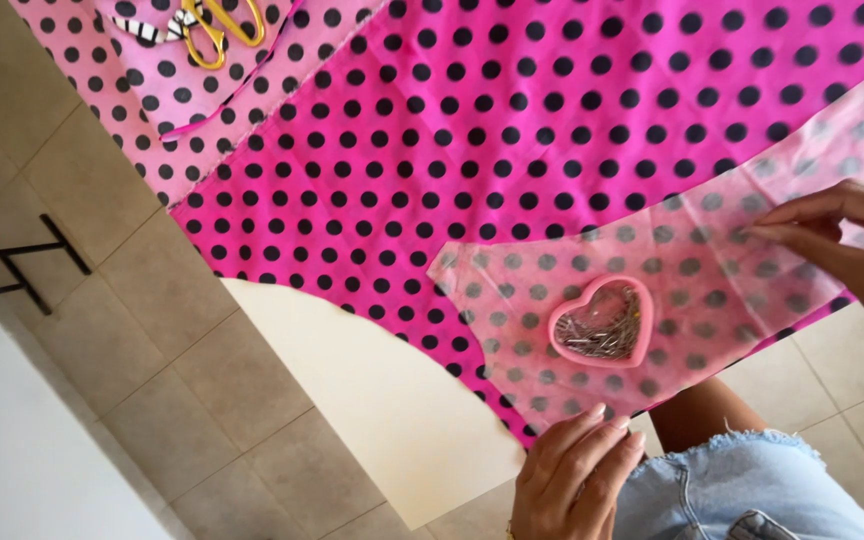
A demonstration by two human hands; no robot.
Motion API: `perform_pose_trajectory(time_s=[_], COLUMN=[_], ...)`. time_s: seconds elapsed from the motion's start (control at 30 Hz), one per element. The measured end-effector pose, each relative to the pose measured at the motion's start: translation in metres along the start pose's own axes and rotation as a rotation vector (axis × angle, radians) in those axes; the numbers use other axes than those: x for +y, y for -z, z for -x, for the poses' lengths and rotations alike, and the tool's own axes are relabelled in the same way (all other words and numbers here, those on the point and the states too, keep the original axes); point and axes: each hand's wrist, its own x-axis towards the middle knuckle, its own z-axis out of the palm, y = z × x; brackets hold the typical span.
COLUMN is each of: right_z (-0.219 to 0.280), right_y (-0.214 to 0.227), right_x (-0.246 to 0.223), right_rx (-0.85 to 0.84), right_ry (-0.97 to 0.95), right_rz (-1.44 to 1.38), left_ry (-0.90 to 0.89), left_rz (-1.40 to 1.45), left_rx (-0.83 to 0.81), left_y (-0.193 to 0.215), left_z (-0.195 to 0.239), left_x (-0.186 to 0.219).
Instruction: The person pins a pink fabric pattern piece onto a larger piece of polka dot fabric by hand using pins taken from a heart-shaped container.
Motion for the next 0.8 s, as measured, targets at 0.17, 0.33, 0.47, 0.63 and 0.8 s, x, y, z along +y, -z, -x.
perform_pose_trajectory(time_s=[0.17, 0.33, 0.47, 0.63, 0.8], right_z=[-0.014, -0.023, -0.020, -0.047, -0.070], right_y=[0.053, 0.114, 0.146, 0.215, 0.308], right_x=[0.033, 0.110, 0.126, 0.139, 0.207], right_rx=[0.035, -0.098, -0.112, -0.075, 0.188], right_ry=[0.161, 0.217, 0.215, 0.250, 0.302], right_rz=[0.233, 0.333, 0.279, 0.295, 0.167], left_ry=[-0.014, 0.091, 0.153, 0.124, 0.109], left_rz=[0.101, 0.110, 0.106, -0.336, -0.677], left_rx=[-0.118, -0.126, -0.117, -0.502, -0.560], left_y=[-0.035, -0.062, -0.120, -0.183, -0.210], left_z=[-0.031, -0.057, -0.058, -0.064, -0.049], left_x=[0.028, 0.029, 0.038, 0.048, 0.037])
